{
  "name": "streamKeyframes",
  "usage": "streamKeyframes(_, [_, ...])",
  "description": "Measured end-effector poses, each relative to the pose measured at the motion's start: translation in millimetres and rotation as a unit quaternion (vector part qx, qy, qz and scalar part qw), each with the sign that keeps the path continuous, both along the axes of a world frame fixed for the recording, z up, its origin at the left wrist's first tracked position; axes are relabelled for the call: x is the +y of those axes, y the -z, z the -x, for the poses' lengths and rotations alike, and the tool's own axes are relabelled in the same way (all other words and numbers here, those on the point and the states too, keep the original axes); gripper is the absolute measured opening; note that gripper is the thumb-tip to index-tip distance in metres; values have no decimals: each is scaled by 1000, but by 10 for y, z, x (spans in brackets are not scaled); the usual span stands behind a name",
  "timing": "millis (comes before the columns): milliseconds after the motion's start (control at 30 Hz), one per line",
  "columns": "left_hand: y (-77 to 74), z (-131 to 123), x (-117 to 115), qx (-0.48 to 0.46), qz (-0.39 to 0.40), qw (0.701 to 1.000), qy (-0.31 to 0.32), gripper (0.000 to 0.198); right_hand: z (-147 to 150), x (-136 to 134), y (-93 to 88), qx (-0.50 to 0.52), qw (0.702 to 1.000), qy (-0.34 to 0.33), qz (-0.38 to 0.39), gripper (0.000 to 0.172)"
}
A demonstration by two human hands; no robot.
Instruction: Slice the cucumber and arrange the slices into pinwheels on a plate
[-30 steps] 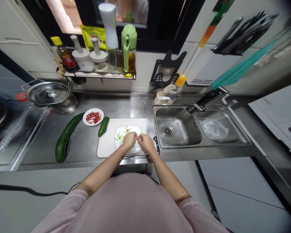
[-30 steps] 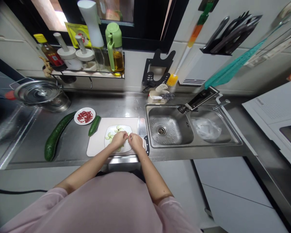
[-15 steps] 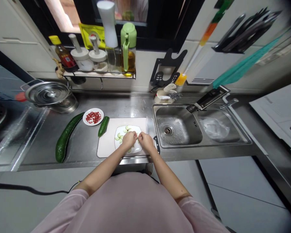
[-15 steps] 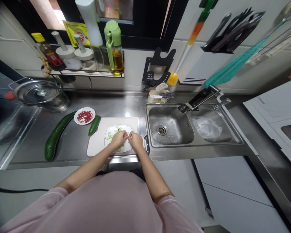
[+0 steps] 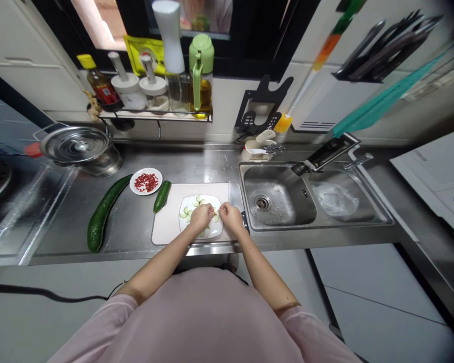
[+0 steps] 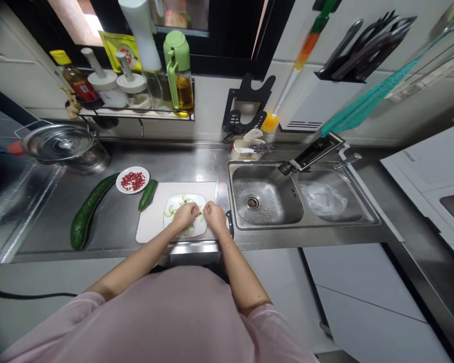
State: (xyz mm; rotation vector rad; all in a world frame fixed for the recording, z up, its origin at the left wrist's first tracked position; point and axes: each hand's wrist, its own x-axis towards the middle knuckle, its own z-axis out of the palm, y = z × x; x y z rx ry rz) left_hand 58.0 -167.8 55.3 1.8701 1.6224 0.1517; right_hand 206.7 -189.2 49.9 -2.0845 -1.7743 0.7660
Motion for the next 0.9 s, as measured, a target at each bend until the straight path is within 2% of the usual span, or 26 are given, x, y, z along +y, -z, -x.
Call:
streamKeyframes(233, [3,153,-23,-66,-15,994,-81,15,-133,5,65,105,988,83,-82,19])
streamKeyframes(500, [-31,427,-34,-154,-71,963,-210,16,-186,-73,9,151,976,115,-108,22])
streamKeyframes(667, [18,700,-23,-224,-119,918,-303,19,-181,-72,-13,188,964,131,-134,24])
streamKeyframes(900, [124,1130,145,-302,-218,825,-424,22,-175,-52,-55,221,955,140,-139,26])
